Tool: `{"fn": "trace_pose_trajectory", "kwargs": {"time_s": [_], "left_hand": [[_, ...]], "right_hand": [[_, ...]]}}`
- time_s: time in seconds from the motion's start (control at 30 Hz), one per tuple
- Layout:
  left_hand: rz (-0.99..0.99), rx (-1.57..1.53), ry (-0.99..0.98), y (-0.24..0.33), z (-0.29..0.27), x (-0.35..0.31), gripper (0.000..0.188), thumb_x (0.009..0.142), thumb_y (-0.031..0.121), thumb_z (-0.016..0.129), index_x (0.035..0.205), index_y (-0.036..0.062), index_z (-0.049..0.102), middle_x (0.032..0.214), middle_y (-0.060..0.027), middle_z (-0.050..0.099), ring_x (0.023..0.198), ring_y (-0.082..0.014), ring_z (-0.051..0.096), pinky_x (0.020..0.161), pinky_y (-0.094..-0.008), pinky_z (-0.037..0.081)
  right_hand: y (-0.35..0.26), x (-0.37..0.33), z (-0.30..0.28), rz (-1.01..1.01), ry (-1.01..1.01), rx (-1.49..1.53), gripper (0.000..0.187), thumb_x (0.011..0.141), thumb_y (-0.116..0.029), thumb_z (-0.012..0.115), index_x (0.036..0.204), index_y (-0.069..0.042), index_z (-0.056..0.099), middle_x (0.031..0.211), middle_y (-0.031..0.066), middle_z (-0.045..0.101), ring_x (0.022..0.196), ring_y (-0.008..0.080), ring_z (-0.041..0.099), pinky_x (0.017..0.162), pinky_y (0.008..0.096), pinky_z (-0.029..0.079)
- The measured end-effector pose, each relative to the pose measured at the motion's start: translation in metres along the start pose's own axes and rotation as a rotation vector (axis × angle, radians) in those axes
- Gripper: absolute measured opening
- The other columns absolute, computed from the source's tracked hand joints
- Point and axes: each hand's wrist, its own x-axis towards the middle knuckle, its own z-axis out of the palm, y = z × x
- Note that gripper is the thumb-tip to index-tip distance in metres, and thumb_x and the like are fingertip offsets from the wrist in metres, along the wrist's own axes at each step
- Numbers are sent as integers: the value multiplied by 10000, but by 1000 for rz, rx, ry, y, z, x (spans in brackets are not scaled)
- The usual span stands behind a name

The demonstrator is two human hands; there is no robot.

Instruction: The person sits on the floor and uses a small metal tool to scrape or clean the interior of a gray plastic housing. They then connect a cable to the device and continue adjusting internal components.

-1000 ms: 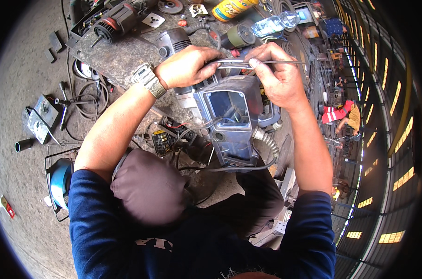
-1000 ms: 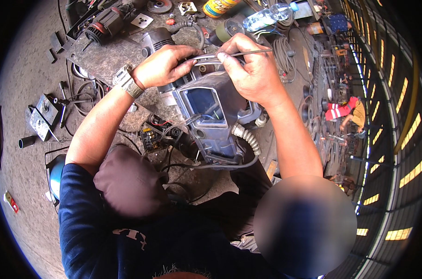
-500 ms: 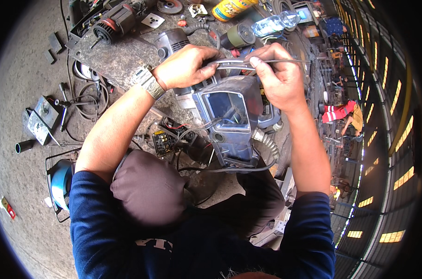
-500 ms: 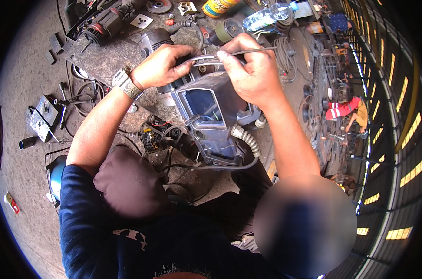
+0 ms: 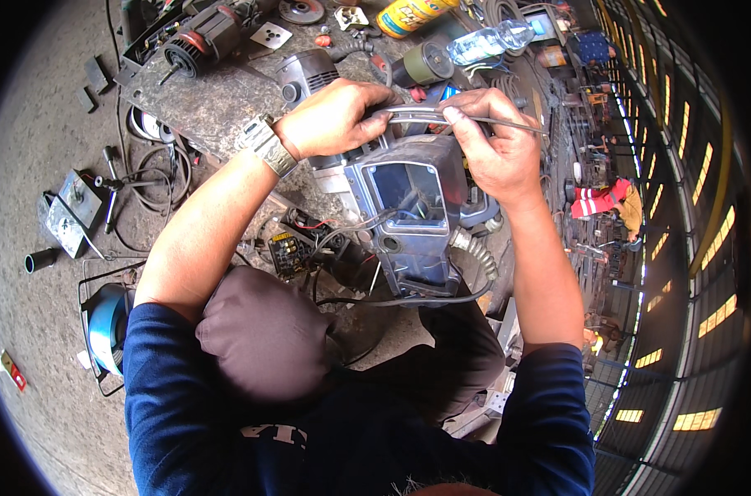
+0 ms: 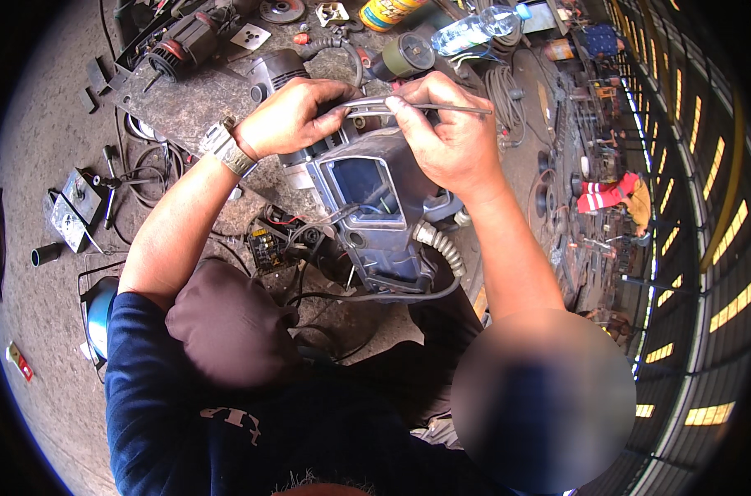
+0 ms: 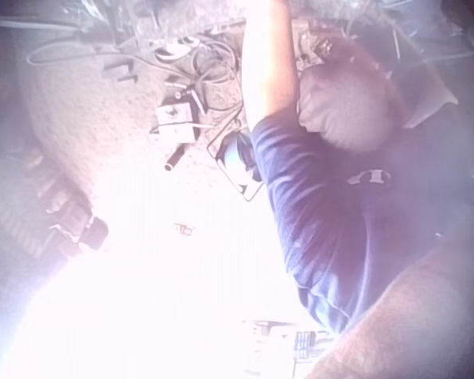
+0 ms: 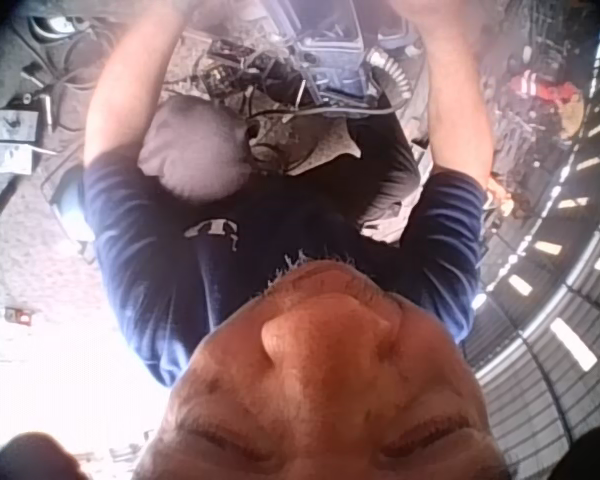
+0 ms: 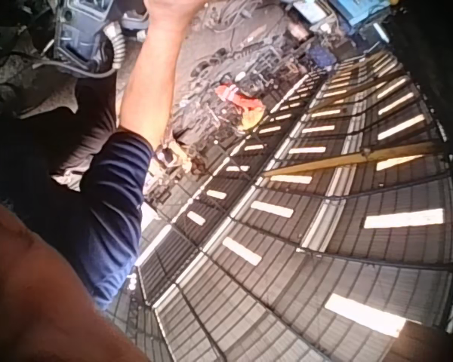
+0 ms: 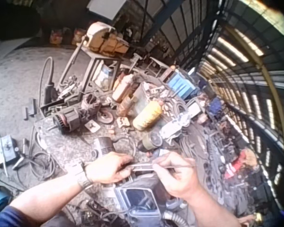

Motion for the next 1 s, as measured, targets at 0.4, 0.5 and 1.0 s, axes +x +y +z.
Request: {"fn": "trace_pose_trajectory", "kwargs": {"time_s": [0.4,0.5,1.0], "left_hand": [[-4,-8,6,-1,2,0,368,936,179,687,1248,-16,686,1016,-272,719,980,-463,712,851,-473,578],[0,-17,11,-2,2,0,354,934,176,684,1230,-17,687,996,-271,714,967,-465,709,841,-478,575],[60,-57,41,-3,0,-4,347,951,179,683,1240,-13,698,965,-257,722,896,-431,725,823,-458,575]], "right_hand": [[-3,0,-2,10,-17,21,112,912,-38,788,889,11,690,922,143,787,847,235,776,765,343,589],[-1,0,0,-33,-21,32,114,912,-32,782,887,13,681,927,150,784,853,237,776,765,346,589],[-7,7,-4,4,-176,49,124,909,0,726,856,2,613,935,149,760,879,278,759,778,372,581]]}}
